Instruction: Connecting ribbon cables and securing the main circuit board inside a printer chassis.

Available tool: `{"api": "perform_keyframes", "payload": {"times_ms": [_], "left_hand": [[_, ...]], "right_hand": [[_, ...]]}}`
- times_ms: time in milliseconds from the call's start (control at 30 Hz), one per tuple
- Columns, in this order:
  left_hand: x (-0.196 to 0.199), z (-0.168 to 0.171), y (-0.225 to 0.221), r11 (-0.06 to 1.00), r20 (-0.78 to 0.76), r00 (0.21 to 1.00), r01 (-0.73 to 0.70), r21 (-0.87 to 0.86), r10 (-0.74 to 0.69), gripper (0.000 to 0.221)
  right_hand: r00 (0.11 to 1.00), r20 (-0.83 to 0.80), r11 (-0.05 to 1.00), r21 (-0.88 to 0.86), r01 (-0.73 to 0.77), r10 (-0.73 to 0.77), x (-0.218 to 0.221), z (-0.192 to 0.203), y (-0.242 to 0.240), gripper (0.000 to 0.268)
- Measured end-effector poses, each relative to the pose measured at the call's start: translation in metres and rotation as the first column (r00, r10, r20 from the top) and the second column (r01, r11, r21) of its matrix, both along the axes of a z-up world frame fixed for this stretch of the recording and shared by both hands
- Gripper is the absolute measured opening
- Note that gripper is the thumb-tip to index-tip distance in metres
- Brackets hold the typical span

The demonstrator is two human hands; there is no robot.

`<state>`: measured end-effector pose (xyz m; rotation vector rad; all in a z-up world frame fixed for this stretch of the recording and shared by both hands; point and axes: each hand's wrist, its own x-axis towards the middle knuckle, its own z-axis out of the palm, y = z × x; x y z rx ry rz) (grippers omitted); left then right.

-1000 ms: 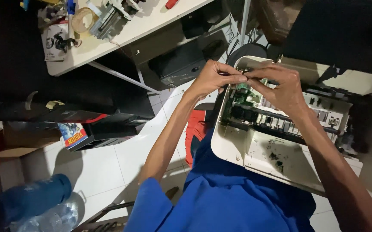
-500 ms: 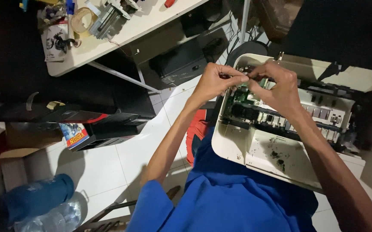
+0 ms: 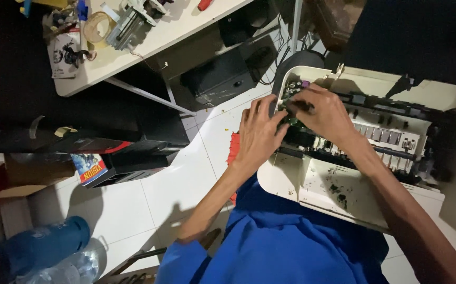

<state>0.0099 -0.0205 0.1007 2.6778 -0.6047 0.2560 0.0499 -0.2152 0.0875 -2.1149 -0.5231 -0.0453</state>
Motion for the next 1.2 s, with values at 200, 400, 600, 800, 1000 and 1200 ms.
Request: {"api": "perform_keyframes", "payload": {"times_ms": [200,400,600,800,1000,1200], "left_hand": [[-0.005,0.01,0.009,0.882,-0.212,0.975,-0.151,-0.447,0.059,0.029],[-0.008,0.002,0.009,0.801,-0.277,0.96,-0.202,-0.564,0.047,0.033],[0.01,-0.001,0.008,0.781,-0.184,0.983,-0.119,-0.613,0.005,0.019],[0.03,0.009,0.011,0.84,-0.1,0.994,-0.017,-0.543,-0.044,0.014],[0.024,0.003,0.008,0.98,-0.059,0.998,-0.001,-0.199,-0.011,0.017],[0.001,0.007,-0.019,0.991,-0.034,0.995,-0.092,0.093,0.096,0.02]], "right_hand": [[0.998,-0.056,0.998,0.066,-0.021,0.024,0.003,-0.006,-0.004,0.011],[0.968,-0.251,0.961,0.261,0.087,-0.02,-0.003,-0.011,-0.014,0.016],[0.876,-0.48,0.885,0.424,0.191,0.04,-0.004,-0.003,-0.012,0.015],[0.84,-0.54,0.902,0.389,0.188,0.058,-0.003,0.005,-0.007,0.015],[0.854,-0.519,0.914,0.364,0.177,0.041,-0.008,0.021,-0.003,0.018],[0.782,-0.623,0.911,0.303,0.279,-0.032,-0.016,0.004,-0.001,0.021]]}}
